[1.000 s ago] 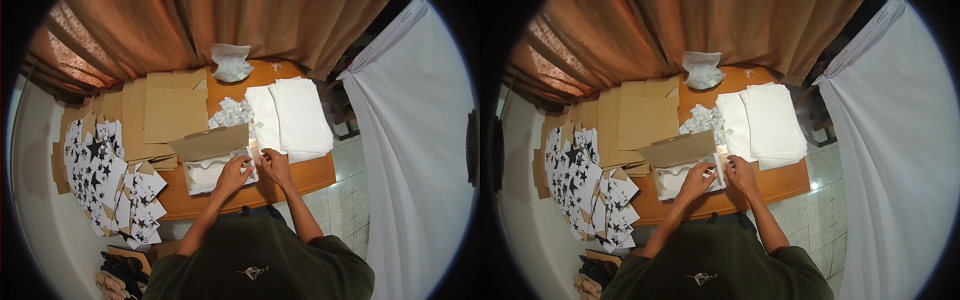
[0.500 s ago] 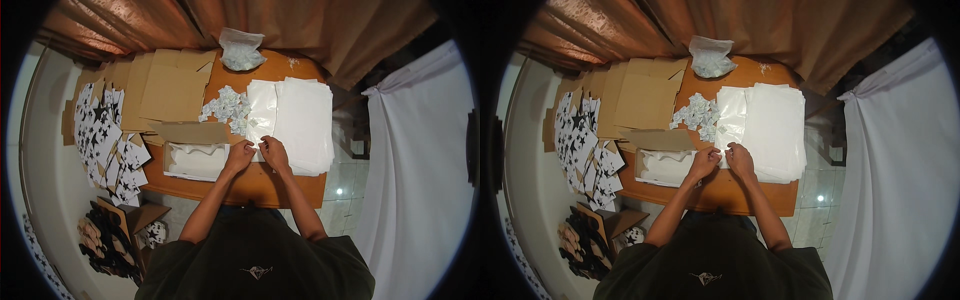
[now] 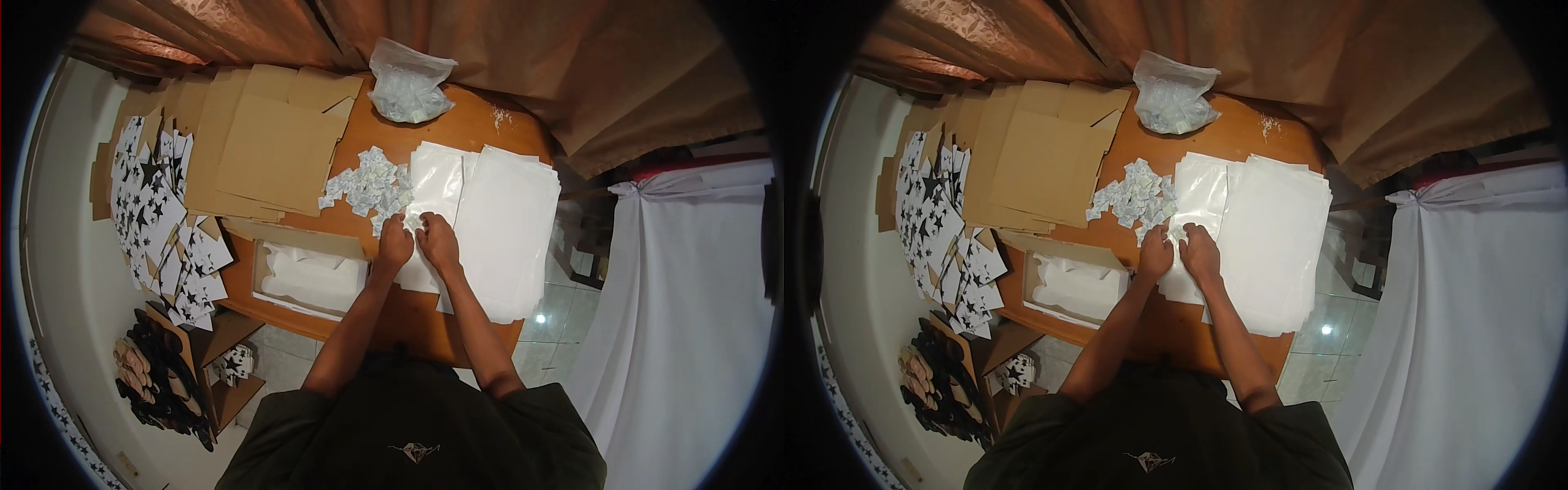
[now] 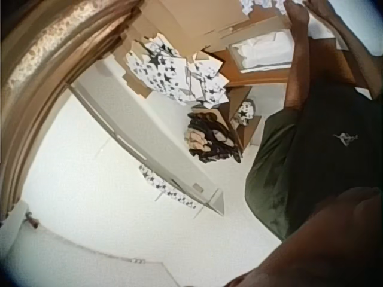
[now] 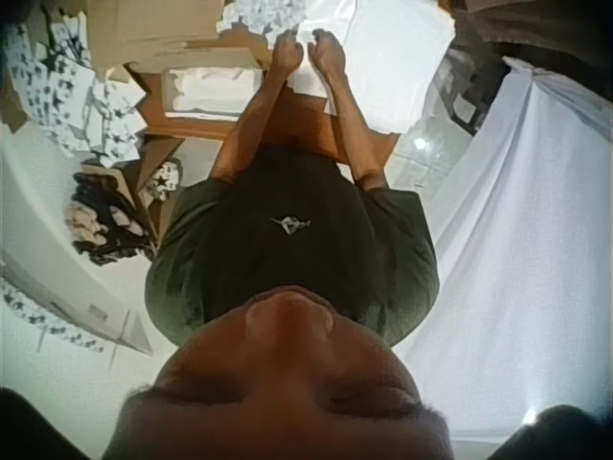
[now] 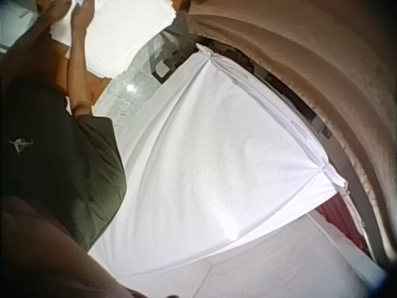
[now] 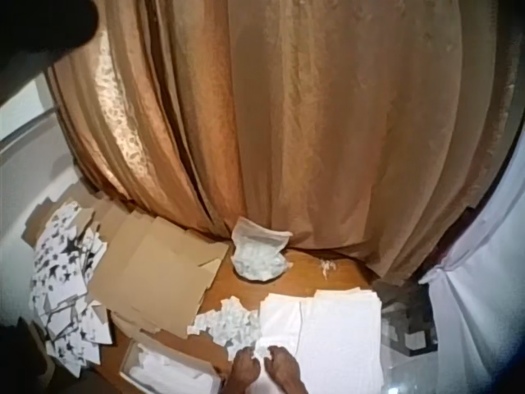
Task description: Folding cardboard sheets into shoe boxes and organizing them on a shelf.
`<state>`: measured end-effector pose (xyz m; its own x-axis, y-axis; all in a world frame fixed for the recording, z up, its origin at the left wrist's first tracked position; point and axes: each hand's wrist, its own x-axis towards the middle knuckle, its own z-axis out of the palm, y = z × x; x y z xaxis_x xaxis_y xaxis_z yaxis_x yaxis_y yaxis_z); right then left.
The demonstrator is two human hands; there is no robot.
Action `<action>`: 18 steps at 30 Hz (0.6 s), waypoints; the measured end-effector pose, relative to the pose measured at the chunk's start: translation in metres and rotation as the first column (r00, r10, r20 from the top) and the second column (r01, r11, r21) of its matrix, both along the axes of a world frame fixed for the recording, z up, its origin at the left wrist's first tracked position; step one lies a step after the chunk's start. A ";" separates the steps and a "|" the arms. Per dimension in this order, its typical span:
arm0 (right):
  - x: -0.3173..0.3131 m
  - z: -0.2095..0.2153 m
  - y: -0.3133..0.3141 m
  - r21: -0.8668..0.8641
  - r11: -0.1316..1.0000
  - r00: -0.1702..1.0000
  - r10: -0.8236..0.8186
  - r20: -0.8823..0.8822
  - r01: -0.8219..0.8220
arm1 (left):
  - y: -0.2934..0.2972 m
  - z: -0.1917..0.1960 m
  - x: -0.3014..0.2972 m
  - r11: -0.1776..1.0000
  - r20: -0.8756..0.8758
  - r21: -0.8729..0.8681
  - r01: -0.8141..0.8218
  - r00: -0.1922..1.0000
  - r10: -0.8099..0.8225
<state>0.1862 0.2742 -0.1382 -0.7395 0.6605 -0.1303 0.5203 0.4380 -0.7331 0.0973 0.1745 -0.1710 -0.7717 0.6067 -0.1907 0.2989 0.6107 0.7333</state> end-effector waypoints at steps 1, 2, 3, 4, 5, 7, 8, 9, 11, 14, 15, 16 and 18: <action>-0.005 -0.002 0.000 0.018 1.000 1.000 -0.005 -0.003 0.005 | -0.001 -0.007 -0.002 1.000 0.004 -0.004 -0.005 1.000 0.005; -0.004 -0.005 0.001 0.035 0.999 1.000 -0.018 0.003 0.018 | 0.002 -0.006 0.001 1.000 0.025 -0.018 0.005 1.000 -0.005; -0.004 -0.009 0.002 0.052 0.998 0.999 -0.032 0.009 0.032 | 0.004 -0.005 0.003 0.999 0.045 -0.032 0.015 0.999 -0.014; -0.004 -0.012 0.003 0.047 0.998 0.999 -0.037 0.022 0.036 | 0.006 -0.004 0.005 0.997 0.076 -0.075 0.000 0.997 0.006; -0.006 -0.013 0.002 0.054 0.998 0.999 -0.030 0.036 0.028 | 0.006 -0.002 0.005 0.996 0.086 -0.084 0.001 0.996 0.006; -0.007 -0.014 0.003 0.055 0.998 0.998 -0.024 0.057 0.021 | 0.010 0.002 0.005 0.998 0.095 -0.044 -0.051 0.994 0.055; -0.009 -0.015 0.004 0.016 0.999 0.998 -0.029 0.053 0.028 | 0.010 0.002 0.004 0.997 0.099 -0.051 -0.051 0.994 0.056; -0.010 -0.015 0.004 -0.022 0.999 0.998 -0.035 0.048 0.036 | 0.010 0.003 0.003 0.998 0.124 -0.026 -0.062 0.990 0.065; -0.009 -0.015 0.003 -0.072 0.996 0.997 -0.054 0.053 0.057 | 0.012 0.005 0.003 0.997 0.147 0.000 -0.073 0.986 0.072; -0.005 -0.016 0.006 -0.131 0.987 0.995 -0.084 0.049 0.090 | 0.016 0.013 0.006 0.994 0.190 0.044 -0.098 0.978 0.088; -0.002 -0.015 0.007 -0.147 0.984 0.994 -0.096 0.044 0.102 | 0.017 0.018 0.008 0.996 0.171 0.032 -0.089 0.982 0.082; 0.001 -0.013 0.007 -0.142 0.985 0.995 -0.097 0.037 0.101 | 0.018 0.024 0.009 0.997 0.150 0.022 -0.079 0.986 0.075; 0.006 -0.006 0.001 -0.147 0.985 0.993 -0.102 -0.056 0.092 | 0.009 0.024 0.008 0.997 0.108 0.067 -0.038 0.994 0.030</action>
<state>0.1925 0.2754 -0.1440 -0.6826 0.7071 -0.1848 0.5062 0.2749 -0.8174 0.1057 0.1839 -0.1469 -0.7696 0.5949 -0.2320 0.1967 0.5665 0.8003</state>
